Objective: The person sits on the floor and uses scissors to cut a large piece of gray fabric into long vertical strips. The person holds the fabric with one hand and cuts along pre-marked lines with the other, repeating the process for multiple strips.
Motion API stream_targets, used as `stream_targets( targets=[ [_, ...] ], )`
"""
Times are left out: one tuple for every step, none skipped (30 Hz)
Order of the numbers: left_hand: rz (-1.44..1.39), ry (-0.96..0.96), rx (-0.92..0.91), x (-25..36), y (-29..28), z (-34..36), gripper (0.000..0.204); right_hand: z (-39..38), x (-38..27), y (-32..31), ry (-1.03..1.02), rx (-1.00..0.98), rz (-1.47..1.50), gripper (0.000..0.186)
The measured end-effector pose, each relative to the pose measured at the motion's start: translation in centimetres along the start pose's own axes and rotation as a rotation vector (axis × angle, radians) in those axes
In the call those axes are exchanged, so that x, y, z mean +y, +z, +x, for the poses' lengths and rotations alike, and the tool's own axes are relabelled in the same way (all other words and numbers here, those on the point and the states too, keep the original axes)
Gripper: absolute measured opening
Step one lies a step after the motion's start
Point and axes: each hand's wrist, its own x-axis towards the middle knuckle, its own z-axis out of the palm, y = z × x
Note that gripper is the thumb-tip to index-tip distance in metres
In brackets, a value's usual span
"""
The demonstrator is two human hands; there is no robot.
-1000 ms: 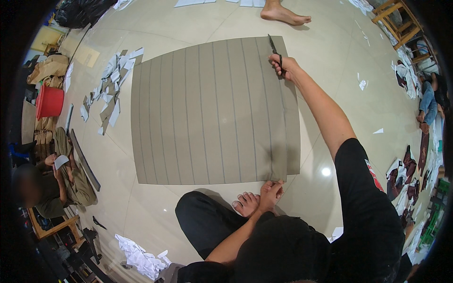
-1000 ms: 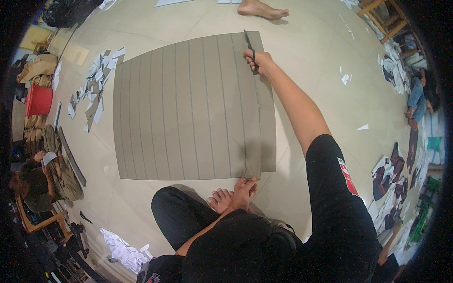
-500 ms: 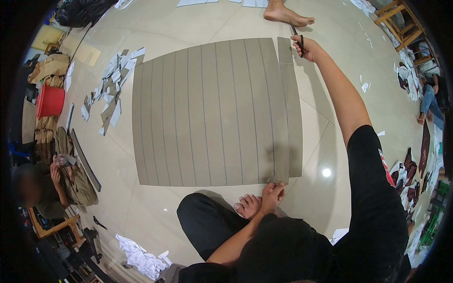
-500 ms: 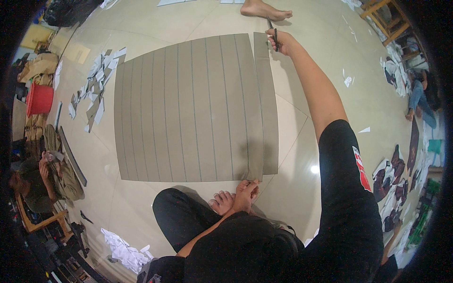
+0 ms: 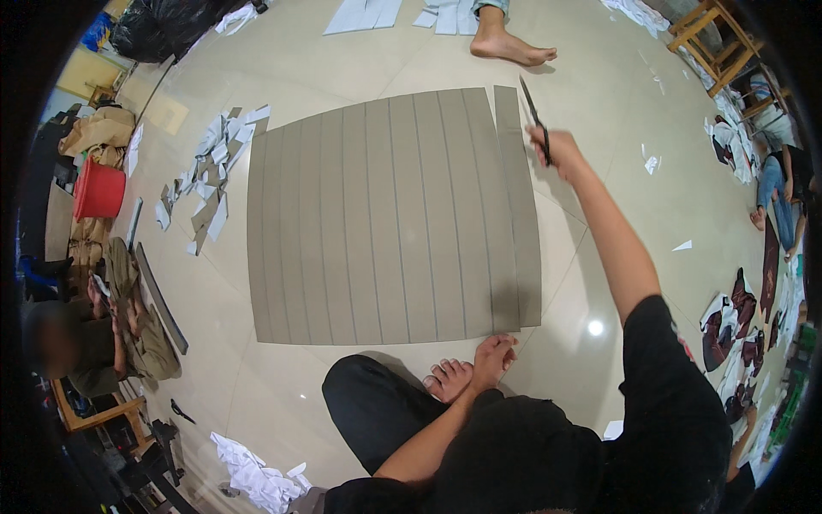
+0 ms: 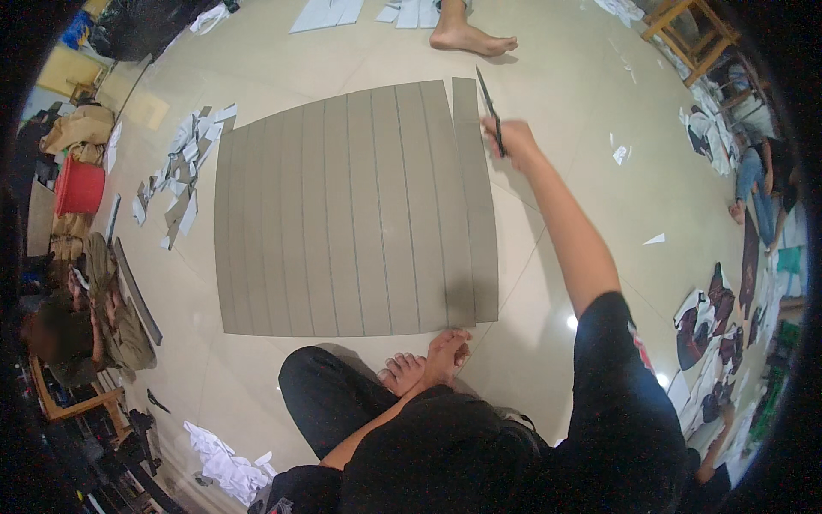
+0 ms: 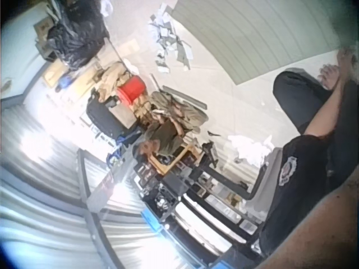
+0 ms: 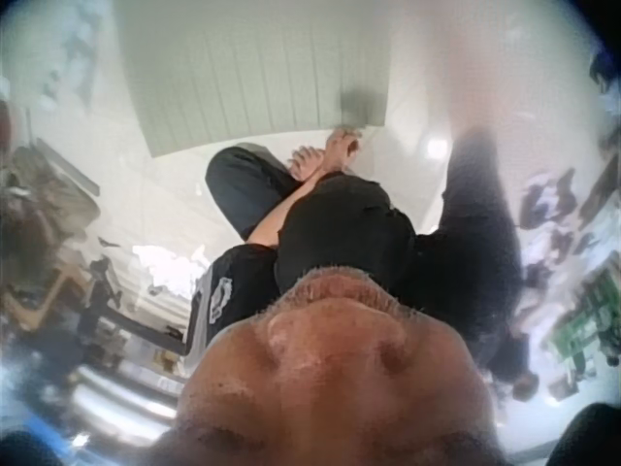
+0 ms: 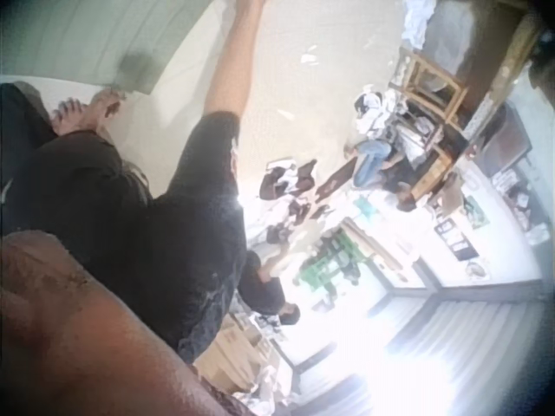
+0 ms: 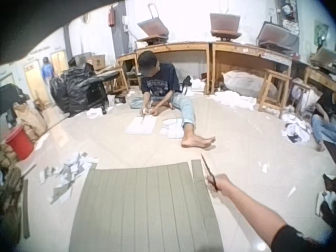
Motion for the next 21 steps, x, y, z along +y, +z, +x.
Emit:
stream_targets(
  targets=[
    [0.041, 0.000, -0.047, -0.5, -0.2, 0.3, 0.018, -2.6, 1.4, -0.2, -0.024, 0.016, -0.007, 0.039],
    [0.318, 0.119, -0.072, -0.3, 0.4, -0.1, 0.017, -5.3, 3.1, -0.5, -0.049, 0.036, -0.017, 0.041],
    [0.598, 0.245, -0.103, 0.8, 1.6, -1.0, 0.017, -7.6, 5.4, -1.4, -0.056, 0.094, -0.076, 0.041],
    [0.882, 0.373, -0.128, 2.0, 2.8, -1.8, 0.020, -10.0, 7.8, -2.6, -0.061, 0.152, -0.130, 0.042],
    [1.046, 0.562, -0.103, 3.5, 3.7, -2.4, 0.026, -13.2, 9.5, -3.4, -0.065, 0.195, -0.198, 0.043],
    [1.205, 0.757, -0.076, 5.3, 4.9, -2.8, 0.034, -16.5, 11.1, -4.3, -0.032, 0.231, -0.203, 0.045],
    [1.361, 0.958, -0.047, 6.5, 5.6, -2.9, 0.042, -19.9, 12.4, -5.3, -0.018, 0.236, -0.135, 0.046],
    [1.485, 0.857, -0.004, 6.8, 6.0, -2.2, 0.063, -23.2, 13.3, -6.3, 0.030, 0.263, -0.122, 0.045],
    [1.559, 0.894, 0.024, 7.1, 6.6, -1.4, 0.066, -26.1, 15.3, -7.8, 0.038, 0.284, -0.023, 0.042],
    [1.637, 0.930, 0.067, 7.6, 7.1, -0.7, 0.069, -28.6, 17.3, -8.8, 0.062, 0.297, 0.097, 0.038],
    [1.718, 0.964, 0.118, 8.3, 7.3, -0.1, 0.072, -31.0, 18.8, -9.6, 0.099, 0.341, 0.127, 0.037],
    [1.824, 1.000, 0.118, 8.5, 7.0, 0.8, 0.076, -33.2, 20.1, -10.2, 0.139, 0.387, 0.157, 0.036],
    [1.847, 0.942, 0.107, 8.8, 7.2, 1.4, 0.072, -35.4, 21.0, -10.7, 0.140, 0.417, 0.190, 0.036],
    [1.868, 0.878, 0.098, 9.2, 7.5, 2.1, 0.068, -37.4, 21.9, -11.2, 0.145, 0.444, 0.221, 0.036],
    [1.885, 0.820, 0.084, 9.5, 8.1, 2.8, 0.063, -38.9, 23.5, -11.8, 0.138, 0.468, 0.233, 0.036],
    [1.885, 0.801, 0.022, 9.6, 8.7, 3.4, 0.056, -39.9, 25.4, -12.5, 0.130, 0.492, 0.246, 0.036],
    [1.886, 0.780, -0.040, 9.6, 9.4, 4.0, 0.048, -40.7, 26.8, -12.8, 0.122, 0.516, 0.258, 0.036],
    [1.883, 0.751, -0.092, 9.0, 9.6, 4.6, 0.041, -41.5, 27.1, -12.8, 0.093, 0.516, 0.242, 0.036],
    [1.735, 0.737, -0.279, 7.5, 9.2, 5.2, 0.029, -41.6, 27.3, -12.8, 0.091, 0.529, 0.308, 0.035],
    [1.580, 0.720, -0.452, 5.5, 8.6, 5.6, 0.019, -41.4, 27.4, -12.7, 0.087, 0.535, 0.374, 0.034],
    [1.549, 0.551, -0.654, 4.6, 9.7, 4.6, 0.018, -41.5, 27.5, -13.0, 0.083, 0.562, 0.440, 0.033]
  ],
)
